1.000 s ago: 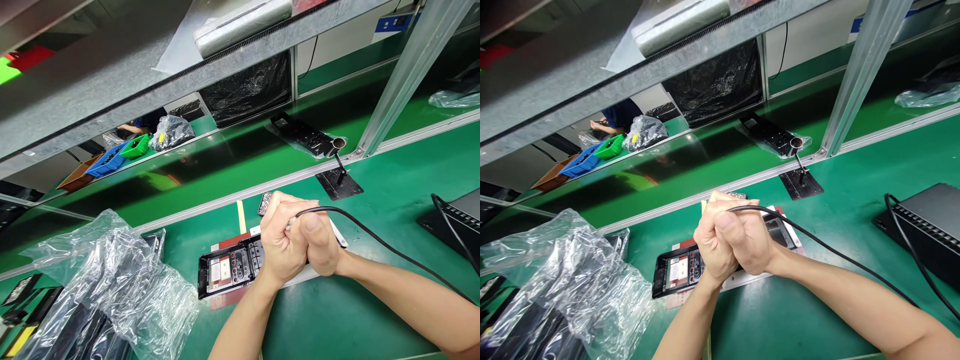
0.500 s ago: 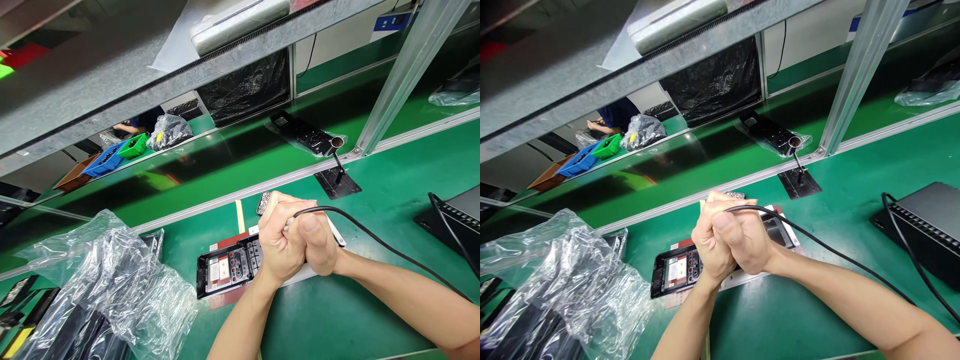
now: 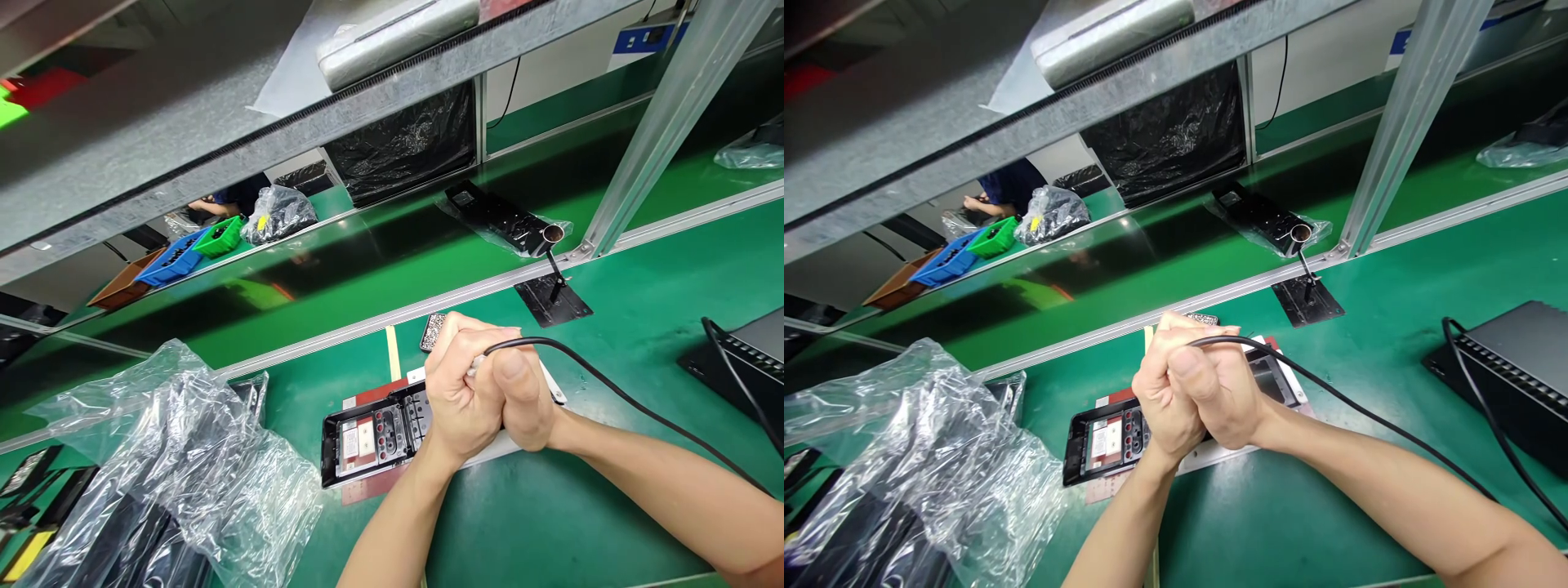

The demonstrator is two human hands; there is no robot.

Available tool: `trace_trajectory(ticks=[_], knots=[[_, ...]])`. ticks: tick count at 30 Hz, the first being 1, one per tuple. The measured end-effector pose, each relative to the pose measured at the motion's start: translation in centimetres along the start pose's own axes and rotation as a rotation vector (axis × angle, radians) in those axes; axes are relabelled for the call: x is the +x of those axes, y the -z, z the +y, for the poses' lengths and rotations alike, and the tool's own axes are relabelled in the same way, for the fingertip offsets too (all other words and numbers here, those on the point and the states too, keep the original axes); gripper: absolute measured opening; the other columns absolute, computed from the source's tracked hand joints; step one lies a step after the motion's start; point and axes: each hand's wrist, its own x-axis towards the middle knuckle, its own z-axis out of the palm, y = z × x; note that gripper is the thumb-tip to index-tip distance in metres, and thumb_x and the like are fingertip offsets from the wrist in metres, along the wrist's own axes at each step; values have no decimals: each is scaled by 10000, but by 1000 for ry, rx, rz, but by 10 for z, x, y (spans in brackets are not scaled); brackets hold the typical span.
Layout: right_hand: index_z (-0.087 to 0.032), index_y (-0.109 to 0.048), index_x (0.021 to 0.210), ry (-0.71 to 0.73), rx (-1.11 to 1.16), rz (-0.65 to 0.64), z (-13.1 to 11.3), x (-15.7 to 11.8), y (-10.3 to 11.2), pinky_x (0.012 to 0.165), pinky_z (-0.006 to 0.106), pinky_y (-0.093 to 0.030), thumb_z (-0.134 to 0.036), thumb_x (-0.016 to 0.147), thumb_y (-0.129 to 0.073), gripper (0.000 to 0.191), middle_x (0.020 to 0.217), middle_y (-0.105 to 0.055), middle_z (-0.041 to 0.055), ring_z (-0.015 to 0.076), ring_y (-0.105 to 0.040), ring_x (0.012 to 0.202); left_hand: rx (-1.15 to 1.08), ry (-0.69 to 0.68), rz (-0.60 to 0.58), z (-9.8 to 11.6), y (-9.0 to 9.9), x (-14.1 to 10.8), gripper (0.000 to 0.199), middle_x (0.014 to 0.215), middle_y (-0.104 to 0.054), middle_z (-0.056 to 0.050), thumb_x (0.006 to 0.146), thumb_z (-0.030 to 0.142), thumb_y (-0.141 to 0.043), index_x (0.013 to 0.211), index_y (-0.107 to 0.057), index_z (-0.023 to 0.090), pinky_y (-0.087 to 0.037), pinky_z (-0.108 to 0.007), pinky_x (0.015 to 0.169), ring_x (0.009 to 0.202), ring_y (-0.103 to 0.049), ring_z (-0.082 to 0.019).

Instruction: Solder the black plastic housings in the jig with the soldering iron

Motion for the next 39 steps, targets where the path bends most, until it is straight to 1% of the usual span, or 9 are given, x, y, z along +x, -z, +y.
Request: trace_trajectory(ticks=[3,8,13,19,24,29,33,39], knots=[[-228,-473,645,-25,6,13,-1,0,0,647,368,-478,-660,1042,-412,590,649,-477,14,185,-513,647,11,-4,2,0,0,0,335,928,-758,-88,1060,445,-557,975,-756,189,-586,-348,766,858,-675,-197],[-221,-470,668,7,38,8,1,-1,0,636,335,-469,-609,1063,-423,557,632,-469,-7,158,-501,624,59,5,3,1,-1,0,390,906,-747,-75,1066,499,-526,945,-742,198,-586,-351,742,833,-679,-196],[-219,-464,656,26,7,9,2,-1,0,620,329,-474,-604,1068,-409,566,643,-476,-7,149,-486,604,47,-8,4,1,-1,1,374,923,-755,-71,1067,486,-533,960,-750,201,-587,-346,758,843,-677,-192],[-221,-485,648,-4,-22,18,1,-1,0,627,347,-484,-648,1054,-385,598,658,-490,8,160,-465,607,-11,3,8,1,-1,1,327,929,-746,-79,1063,425,-568,1040,-782,180,-576,-326,769,855,-674,-183],[-218,-485,649,2,-25,21,0,-2,-1,619,337,-479,-645,1059,-384,600,663,-479,2,149,-460,601,-17,0,11,0,-1,0,336,928,-750,-89,1061,431,-574,1043,-785,169,-573,-327,777,855,-674,-185],[-218,-471,649,4,-31,16,1,-1,0,633,342,-486,-642,1059,-386,596,667,-472,4,157,-486,622,-25,-3,11,-1,-1,0,317,939,-758,-87,1058,422,-579,1040,-779,176,-575,-333,788,870,-675,-190],[-219,-482,660,6,-34,1,2,-1,0,630,348,-490,-644,1061,-365,596,682,-499,19,176,-520,653,-31,4,10,-1,-1,-1,322,938,-760,-89,1059,420,-577,1048,-780,171,-573,-328,787,860,-671,-187],[-216,-507,654,-17,-49,6,-1,-1,1,633,335,-496,-663,1051,-371,613,693,-504,25,178,-536,670,-31,6,15,-1,-1,-1,337,930,-756,-89,1057,437,-577,1042,-783,170,-573,-331,789,868,-672,-188]])
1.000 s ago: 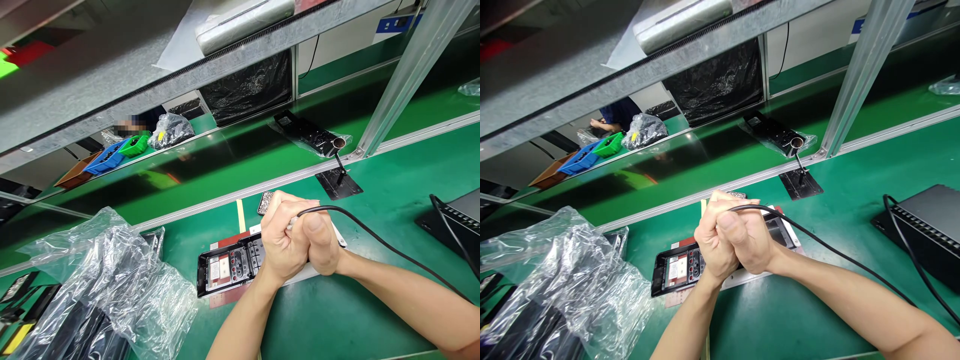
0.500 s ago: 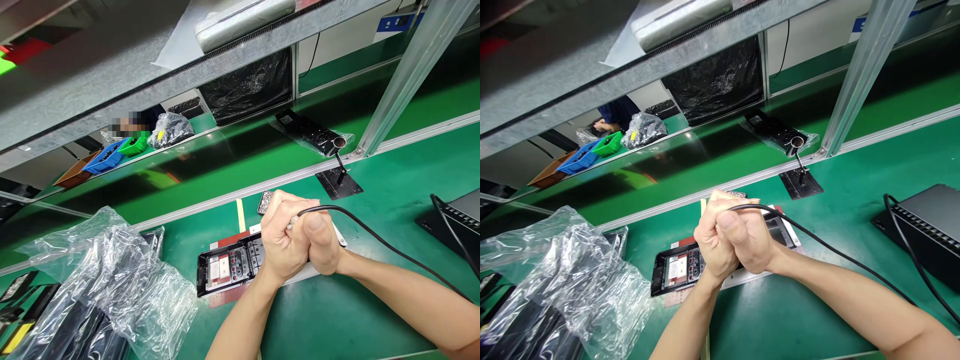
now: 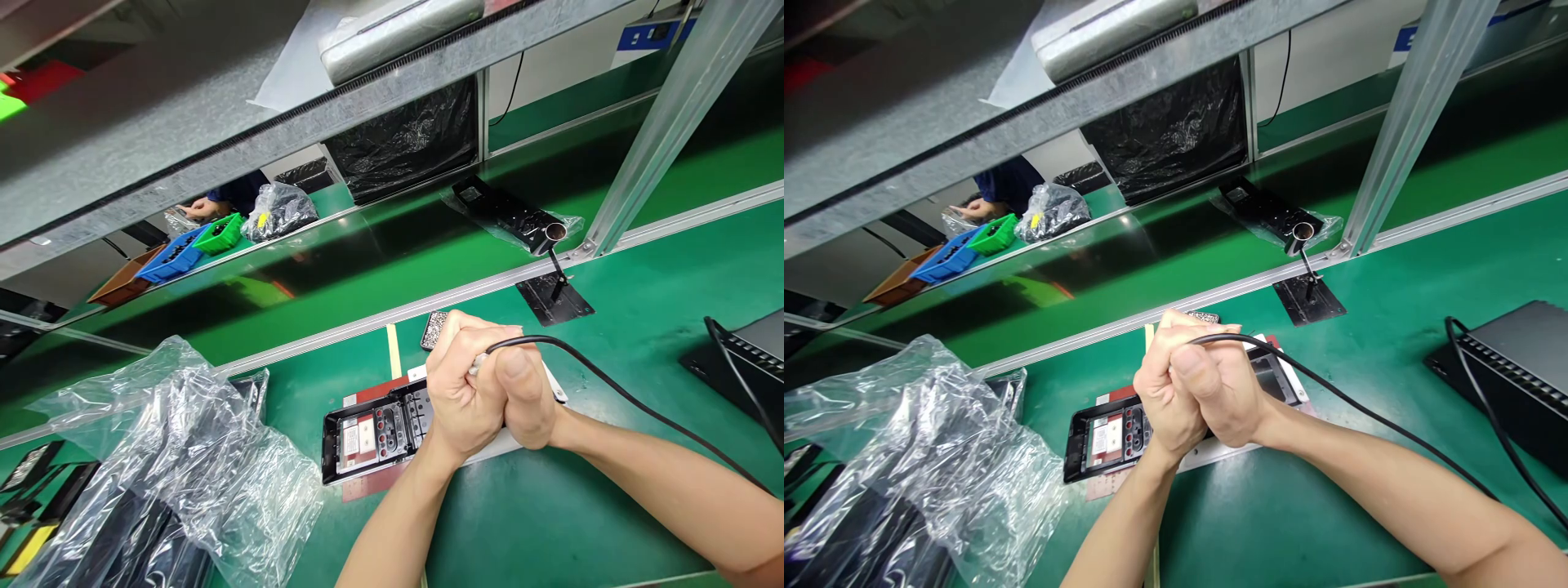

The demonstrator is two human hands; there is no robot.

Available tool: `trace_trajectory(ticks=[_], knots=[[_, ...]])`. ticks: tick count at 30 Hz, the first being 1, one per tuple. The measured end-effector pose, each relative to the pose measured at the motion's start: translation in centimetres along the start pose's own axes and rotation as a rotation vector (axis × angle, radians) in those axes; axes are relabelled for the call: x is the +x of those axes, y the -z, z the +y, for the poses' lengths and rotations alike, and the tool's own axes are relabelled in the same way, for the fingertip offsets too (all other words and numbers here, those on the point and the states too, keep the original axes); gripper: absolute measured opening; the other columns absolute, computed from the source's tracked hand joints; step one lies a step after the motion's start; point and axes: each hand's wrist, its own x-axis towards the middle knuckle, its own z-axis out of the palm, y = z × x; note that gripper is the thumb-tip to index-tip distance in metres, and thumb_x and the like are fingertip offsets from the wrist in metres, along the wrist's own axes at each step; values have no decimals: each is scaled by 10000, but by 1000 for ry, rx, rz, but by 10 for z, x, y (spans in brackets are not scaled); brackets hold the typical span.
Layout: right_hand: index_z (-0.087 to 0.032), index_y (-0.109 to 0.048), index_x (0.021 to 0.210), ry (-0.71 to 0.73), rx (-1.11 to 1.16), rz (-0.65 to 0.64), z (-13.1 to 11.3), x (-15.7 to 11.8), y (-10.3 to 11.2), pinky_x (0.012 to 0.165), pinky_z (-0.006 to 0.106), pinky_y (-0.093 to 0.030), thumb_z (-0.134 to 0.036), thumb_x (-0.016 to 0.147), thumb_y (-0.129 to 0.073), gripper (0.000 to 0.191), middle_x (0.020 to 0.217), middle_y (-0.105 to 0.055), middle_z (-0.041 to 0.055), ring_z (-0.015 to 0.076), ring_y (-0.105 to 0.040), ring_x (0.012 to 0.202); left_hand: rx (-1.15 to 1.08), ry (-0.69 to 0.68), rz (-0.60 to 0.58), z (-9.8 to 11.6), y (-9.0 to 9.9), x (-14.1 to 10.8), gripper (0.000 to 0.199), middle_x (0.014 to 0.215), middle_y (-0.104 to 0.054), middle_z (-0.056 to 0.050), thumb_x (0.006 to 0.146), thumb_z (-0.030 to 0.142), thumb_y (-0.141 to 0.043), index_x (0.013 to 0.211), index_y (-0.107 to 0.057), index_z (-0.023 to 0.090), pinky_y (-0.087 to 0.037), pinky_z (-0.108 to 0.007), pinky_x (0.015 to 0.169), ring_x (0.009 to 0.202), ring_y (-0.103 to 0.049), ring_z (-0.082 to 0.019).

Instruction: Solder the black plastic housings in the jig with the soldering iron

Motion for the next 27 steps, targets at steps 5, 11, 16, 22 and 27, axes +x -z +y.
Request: trace_trajectory(ticks=[5,11,16,22,27], knots=[[-221,-508,641,-40,-7,-4,1,0,0,648,357,-503,-705,1032,-356,641,692,-507,30,187,-528,668,4,-15,4,0,0,1,322,929,-756,-88,1056,423,-582,1032,-784,174,-574,-330,777,868,-673,-189],[-208,-516,641,-15,25,13,3,0,0,623,344,-478,-685,1034,-400,628,692,-485,16,168,-506,653,19,-15,3,0,-1,1,308,929,-758,-81,1060,416,-570,1047,-785,196,-581,-347,761,862,-675,-196],[-201,-529,625,25,35,-27,2,0,1,677,344,-499,-628,1065,-378,632,729,-545,29,175,-551,705,35,-5,6,0,0,0,309,933,-760,-77,1059,424,-564,1038,-776,199,-584,-361,772,867,-681,-202],[-210,-537,617,-3,17,-8,1,0,1,671,367,-507,-657,1046,-391,637,710,-538,36,188,-542,685,26,-4,9,0,0,0,302,915,-752,-70,1053,431,-574,1014,-767,202,-582,-358,742,844,-680,-202],[-217,-562,650,10,23,3,1,0,0,669,371,-502,-641,1049,-410,602,719,-540,33,194,-549,686,40,-8,14,0,-1,1,299,914,-760,-73,1059,419,-564,1016,-763,199,-589,-360,749,847,-687,-201]])
